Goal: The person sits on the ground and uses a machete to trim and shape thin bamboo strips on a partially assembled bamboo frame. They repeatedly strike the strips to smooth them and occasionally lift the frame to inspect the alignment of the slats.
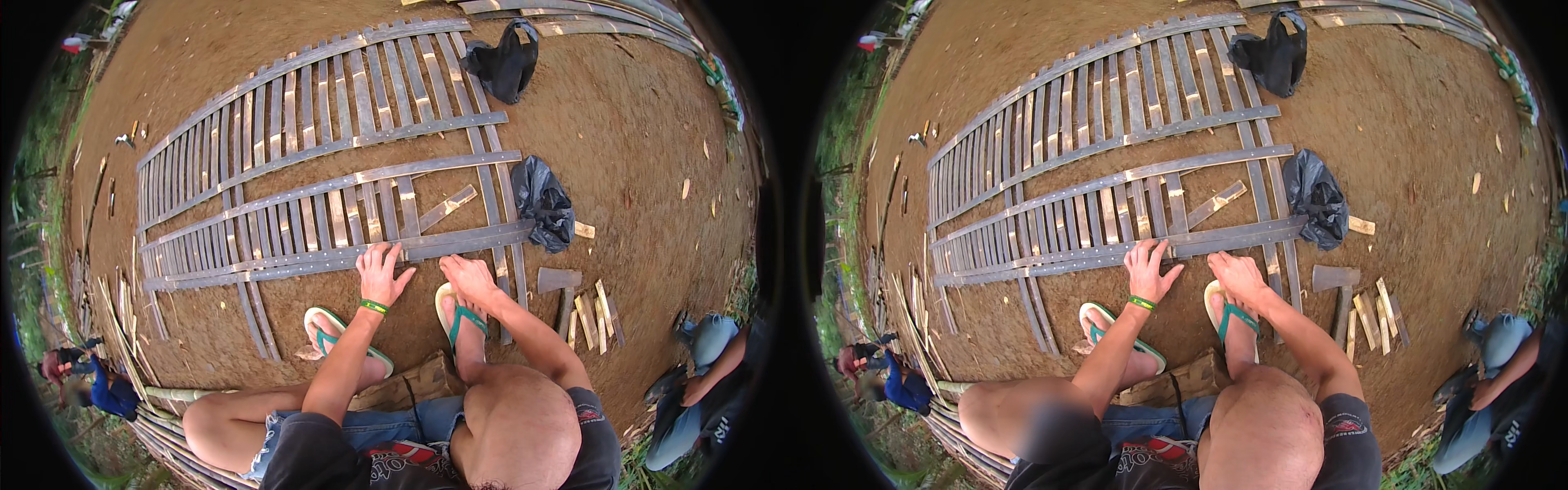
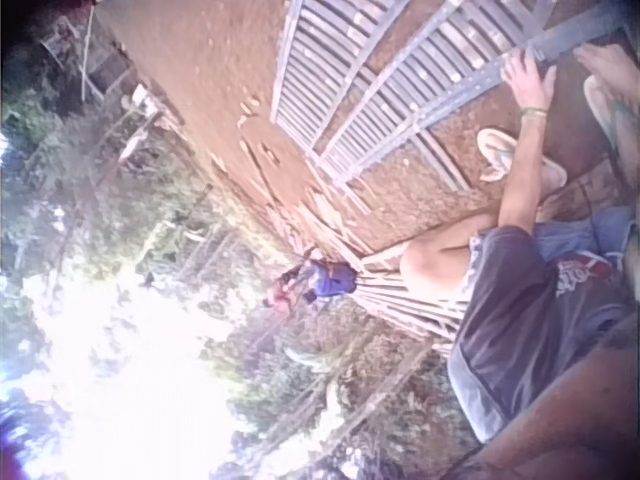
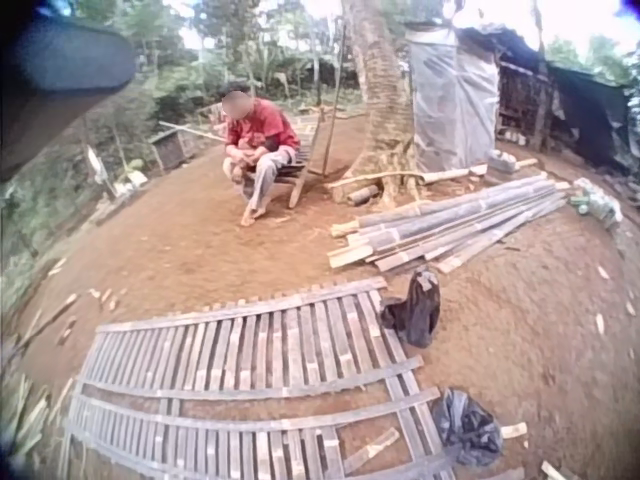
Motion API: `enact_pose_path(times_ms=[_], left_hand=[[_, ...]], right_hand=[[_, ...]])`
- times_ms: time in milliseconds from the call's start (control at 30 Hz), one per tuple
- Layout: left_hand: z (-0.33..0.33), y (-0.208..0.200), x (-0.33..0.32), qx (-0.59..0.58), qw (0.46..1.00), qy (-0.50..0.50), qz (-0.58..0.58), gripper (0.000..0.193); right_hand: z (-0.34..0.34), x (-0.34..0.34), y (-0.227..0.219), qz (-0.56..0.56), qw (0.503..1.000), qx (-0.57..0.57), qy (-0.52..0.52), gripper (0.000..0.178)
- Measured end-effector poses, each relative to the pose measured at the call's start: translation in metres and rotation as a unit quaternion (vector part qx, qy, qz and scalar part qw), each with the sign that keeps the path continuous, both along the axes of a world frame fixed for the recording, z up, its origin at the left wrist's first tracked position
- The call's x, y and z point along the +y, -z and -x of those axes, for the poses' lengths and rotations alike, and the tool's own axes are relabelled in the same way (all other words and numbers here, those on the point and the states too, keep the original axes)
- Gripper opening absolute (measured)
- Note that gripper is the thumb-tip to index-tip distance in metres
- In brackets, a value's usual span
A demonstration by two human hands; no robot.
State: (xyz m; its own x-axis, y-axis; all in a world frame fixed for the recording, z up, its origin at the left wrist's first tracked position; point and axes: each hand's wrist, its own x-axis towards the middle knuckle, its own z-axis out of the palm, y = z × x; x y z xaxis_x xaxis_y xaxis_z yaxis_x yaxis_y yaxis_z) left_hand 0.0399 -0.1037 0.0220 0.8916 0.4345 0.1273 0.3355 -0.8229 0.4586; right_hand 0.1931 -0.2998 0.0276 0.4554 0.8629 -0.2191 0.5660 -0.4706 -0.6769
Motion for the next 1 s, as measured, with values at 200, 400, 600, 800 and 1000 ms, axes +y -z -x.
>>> enact_pose_path(times_ms=[200, 400, 600, 800, 1000], left_hand=[[-0.03, -0.027, -0.017, -0.083, 0.983, 0.164, 0.018, 0.051], [-0.045, -0.032, -0.031, -0.137, 0.968, 0.186, 0.093, 0.035], [-0.051, -0.042, -0.031, -0.111, 0.97, 0.123, 0.177, 0.027], [-0.053, -0.021, 0.033, -0.176, 0.89, -0.196, 0.372, 0.015], [-0.076, -0.011, 0.098, -0.225, 0.884, -0.212, 0.351, 0.018]], right_hand=[[0.01, 0.011, -0.025, -0.106, 0.972, 0.14, 0.156, 0.017], [0.008, 0.016, -0.053, -0.089, 0.905, 0.277, 0.312, 0.019], [0.005, -0.003, -0.041, -0.177, 0.893, 0.269, 0.315, 0.014], [0.004, -0.053, -0.07, 0.064, 0.938, 0.086, 0.329, 0.027], [0.036, -0.141, -0.049, 0.079, 0.922, -0.148, 0.35, 0.039]])
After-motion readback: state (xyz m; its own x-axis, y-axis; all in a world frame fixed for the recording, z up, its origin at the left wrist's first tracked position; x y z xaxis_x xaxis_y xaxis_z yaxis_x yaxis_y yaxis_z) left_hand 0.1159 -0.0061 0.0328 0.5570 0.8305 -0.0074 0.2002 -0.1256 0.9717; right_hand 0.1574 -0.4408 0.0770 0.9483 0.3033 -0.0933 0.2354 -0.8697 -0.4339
